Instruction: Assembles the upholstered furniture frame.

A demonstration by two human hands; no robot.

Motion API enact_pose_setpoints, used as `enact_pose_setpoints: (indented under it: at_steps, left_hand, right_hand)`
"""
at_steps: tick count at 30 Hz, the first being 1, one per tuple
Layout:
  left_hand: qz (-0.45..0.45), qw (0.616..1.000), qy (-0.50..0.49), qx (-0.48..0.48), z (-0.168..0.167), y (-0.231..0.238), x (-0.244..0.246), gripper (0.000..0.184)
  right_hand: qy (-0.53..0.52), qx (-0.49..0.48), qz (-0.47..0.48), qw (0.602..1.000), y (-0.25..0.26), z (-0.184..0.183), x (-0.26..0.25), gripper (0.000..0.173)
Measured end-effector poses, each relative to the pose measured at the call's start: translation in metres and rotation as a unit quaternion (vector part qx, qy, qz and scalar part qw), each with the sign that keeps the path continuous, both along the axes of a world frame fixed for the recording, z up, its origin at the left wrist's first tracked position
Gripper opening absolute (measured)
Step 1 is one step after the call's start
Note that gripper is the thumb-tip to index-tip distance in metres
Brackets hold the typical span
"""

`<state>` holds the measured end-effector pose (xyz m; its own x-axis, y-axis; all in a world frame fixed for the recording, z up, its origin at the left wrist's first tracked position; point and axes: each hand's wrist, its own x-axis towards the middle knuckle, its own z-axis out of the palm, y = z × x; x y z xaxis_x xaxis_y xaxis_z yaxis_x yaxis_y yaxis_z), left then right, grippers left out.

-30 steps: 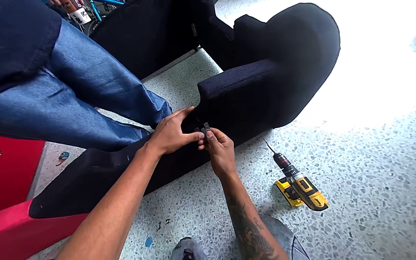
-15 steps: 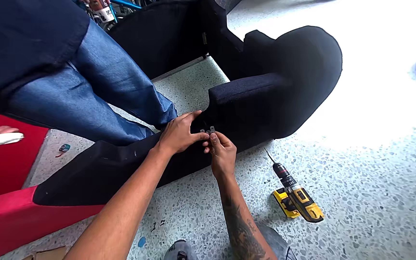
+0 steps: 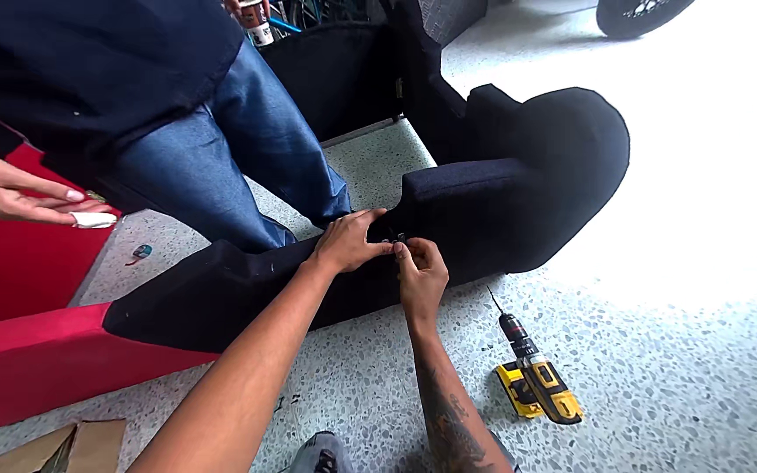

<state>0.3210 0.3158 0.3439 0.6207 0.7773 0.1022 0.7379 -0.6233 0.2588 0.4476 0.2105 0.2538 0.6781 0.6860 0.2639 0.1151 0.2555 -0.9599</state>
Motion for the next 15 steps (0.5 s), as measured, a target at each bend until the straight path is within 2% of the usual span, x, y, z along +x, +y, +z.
enact_pose_setpoints:
  at_steps: [9,15]
  left_hand:
    - [0.008,0.999,-0.032,-0.034,0.004,-0.003,0.0,0.082]
    - [0.032,0.999,-0.016,-0.038,0.006,-0.013,0.001,0.081]
  right_hand:
    - [-0.045,-0.038,-0.002,0.998,0.001,-0.002,0.002,0.017]
    - [-0.007,-0.017,-0.004,1.0,0.001,0.001,0.002,0.015]
